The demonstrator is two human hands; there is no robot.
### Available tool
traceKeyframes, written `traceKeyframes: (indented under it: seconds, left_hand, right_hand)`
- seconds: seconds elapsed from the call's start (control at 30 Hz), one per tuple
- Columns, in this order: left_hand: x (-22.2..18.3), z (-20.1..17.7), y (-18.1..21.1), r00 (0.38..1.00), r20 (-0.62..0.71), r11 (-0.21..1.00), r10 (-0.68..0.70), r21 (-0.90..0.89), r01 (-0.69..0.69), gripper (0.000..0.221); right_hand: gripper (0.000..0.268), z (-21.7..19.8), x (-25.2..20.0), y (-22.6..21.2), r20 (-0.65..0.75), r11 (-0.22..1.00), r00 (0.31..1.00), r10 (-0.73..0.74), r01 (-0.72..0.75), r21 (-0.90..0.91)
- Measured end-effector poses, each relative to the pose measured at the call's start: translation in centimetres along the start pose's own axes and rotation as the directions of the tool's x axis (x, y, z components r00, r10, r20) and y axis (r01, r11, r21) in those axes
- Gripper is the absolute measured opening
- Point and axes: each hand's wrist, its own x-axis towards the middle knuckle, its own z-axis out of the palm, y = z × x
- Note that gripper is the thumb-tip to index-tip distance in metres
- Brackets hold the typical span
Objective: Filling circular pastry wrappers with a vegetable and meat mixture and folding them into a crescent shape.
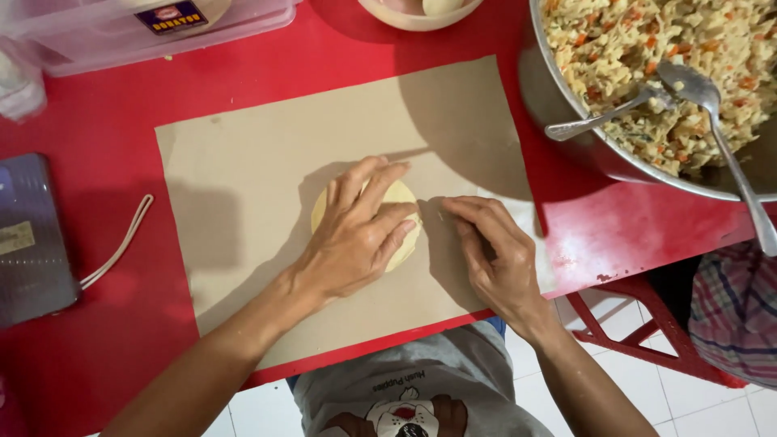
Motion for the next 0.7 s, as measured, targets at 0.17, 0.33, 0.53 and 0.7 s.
traceKeyframes:
  seconds: [0.17, 0.33, 0.53, 0.7]
  left_hand:
    - [0.0, -0.5, -0.3, 0.999, 0.032, 0.999, 0.004, 0.031, -0.005, 0.016]
    - [0.6, -1.6, 0.3, 1.0, 0.013, 0.999, 0.028, 0.035, -0.028, 0.016]
    - [1.3, -2.9, 0.3, 0.999, -0.018, 0.995, 0.039, 0.089, -0.037, 0.024]
    - [0.9, -3.3, -0.2, 1.0, -0.007, 0.995, 0.004, 0.103, -0.003, 0.024]
  right_hand:
    - [0.029, -0.5, -0.5, 0.0, -0.017, 0.999, 0.999, -0.027, 0.026, -0.046]
    - [0.032, -2.5, -0.7, -2.3, -0.078, 0.988, 0.992, -0.097, 0.086, -0.128]
    - [0.012, -9.7, -2.3, -4.0, -0.206, 0.828, 0.914, -0.349, 0.198, -0.525]
    - [0.026, -15.5, -2.6, -4.0, -0.138, 0.701, 0.987, -0.08, -0.043, -0.712]
